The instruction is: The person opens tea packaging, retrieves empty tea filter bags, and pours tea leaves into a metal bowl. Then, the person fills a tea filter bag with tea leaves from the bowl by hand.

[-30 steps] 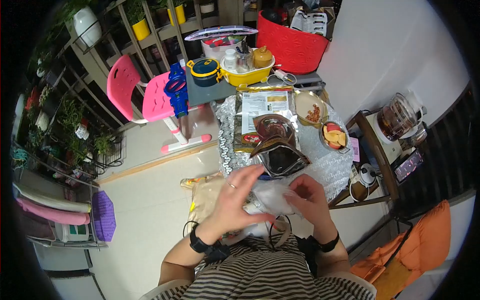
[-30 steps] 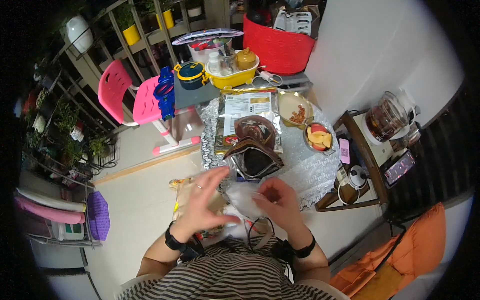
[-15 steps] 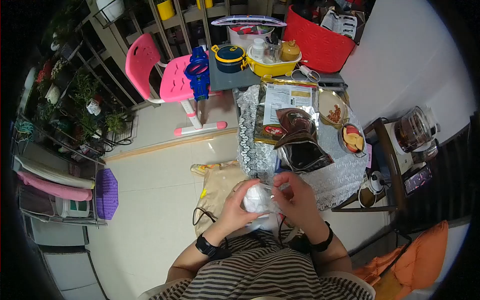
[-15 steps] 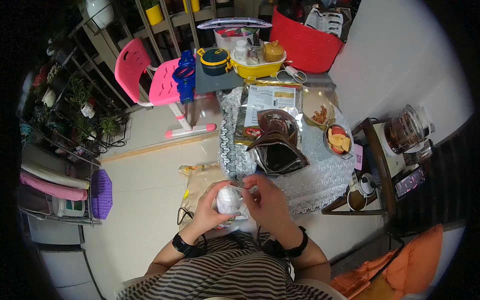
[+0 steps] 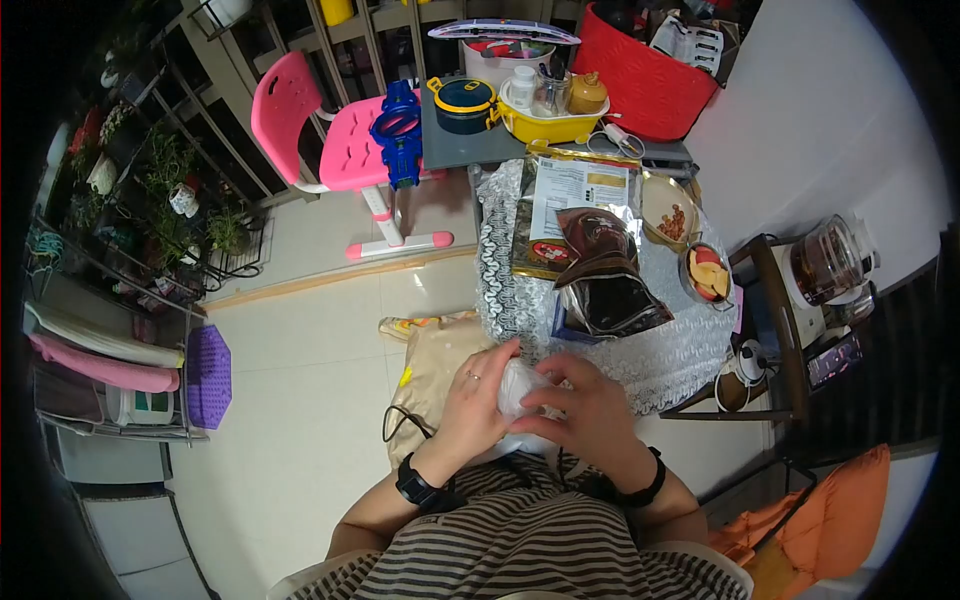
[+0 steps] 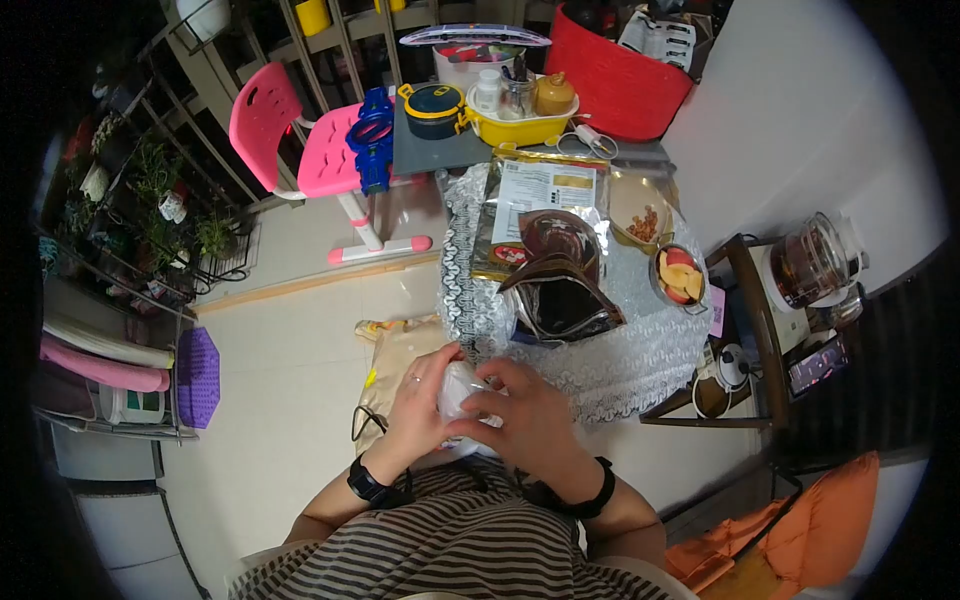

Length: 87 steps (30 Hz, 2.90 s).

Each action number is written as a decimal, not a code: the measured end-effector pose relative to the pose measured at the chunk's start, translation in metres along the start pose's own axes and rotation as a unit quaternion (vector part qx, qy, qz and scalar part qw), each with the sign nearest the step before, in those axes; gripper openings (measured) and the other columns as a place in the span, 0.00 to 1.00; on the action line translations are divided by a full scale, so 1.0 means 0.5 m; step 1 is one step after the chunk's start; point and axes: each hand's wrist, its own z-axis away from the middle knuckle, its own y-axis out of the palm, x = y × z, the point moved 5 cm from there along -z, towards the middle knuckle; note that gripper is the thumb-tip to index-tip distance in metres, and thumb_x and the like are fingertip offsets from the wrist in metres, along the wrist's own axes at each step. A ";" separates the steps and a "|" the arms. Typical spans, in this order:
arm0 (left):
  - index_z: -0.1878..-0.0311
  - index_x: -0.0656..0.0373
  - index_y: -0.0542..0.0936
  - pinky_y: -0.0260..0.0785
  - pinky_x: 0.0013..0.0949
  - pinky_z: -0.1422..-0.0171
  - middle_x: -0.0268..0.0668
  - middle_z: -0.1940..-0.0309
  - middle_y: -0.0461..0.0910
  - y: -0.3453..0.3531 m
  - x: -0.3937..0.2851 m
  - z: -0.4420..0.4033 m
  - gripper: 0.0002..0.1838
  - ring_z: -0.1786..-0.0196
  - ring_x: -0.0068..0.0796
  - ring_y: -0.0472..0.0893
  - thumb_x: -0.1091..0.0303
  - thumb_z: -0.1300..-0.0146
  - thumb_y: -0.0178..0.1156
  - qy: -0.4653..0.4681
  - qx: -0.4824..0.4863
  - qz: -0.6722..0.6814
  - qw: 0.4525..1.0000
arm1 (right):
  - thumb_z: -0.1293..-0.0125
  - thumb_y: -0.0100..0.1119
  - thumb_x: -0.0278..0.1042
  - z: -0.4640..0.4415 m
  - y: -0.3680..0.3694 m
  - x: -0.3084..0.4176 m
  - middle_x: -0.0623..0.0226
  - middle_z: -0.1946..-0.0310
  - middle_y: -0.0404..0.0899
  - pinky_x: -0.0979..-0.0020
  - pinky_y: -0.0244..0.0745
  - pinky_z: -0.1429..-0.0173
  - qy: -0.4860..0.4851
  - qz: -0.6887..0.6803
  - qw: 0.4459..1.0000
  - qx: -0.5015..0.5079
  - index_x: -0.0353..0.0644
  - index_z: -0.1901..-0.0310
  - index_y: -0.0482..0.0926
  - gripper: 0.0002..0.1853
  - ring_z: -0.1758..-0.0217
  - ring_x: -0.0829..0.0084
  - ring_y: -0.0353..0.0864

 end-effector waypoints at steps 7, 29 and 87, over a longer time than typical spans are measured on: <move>0.31 0.60 0.64 0.64 0.45 0.36 0.47 0.43 0.74 0.003 -0.007 -0.002 0.52 0.42 0.50 0.73 0.72 0.65 0.76 -0.012 0.015 0.000 1.000 | 0.42 0.65 0.34 0.010 0.002 -0.022 0.67 0.54 0.78 0.65 0.79 0.61 0.070 0.069 0.994 -0.045 0.45 0.62 0.83 0.07 0.56 0.64 0.80; 0.28 0.61 0.61 0.63 0.44 0.37 0.46 0.46 0.74 0.049 -0.039 -0.007 0.58 0.44 0.47 0.73 0.71 0.69 0.77 0.032 0.053 -0.045 0.997 | 0.49 0.70 0.37 0.056 0.003 -0.070 0.68 0.51 0.78 0.61 0.77 0.53 0.108 0.065 0.990 -0.055 0.46 0.69 0.81 0.09 0.51 0.59 0.78; 0.28 0.62 0.57 0.61 0.47 0.30 0.53 0.36 0.68 0.344 -0.085 -0.133 0.52 0.33 0.54 0.67 0.71 0.58 0.74 0.082 0.118 0.119 0.983 | 0.43 0.68 0.36 0.165 -0.121 -0.330 0.52 0.47 0.79 0.61 0.74 0.46 0.302 -0.164 0.938 -0.042 0.38 0.61 0.83 0.12 0.50 0.53 0.80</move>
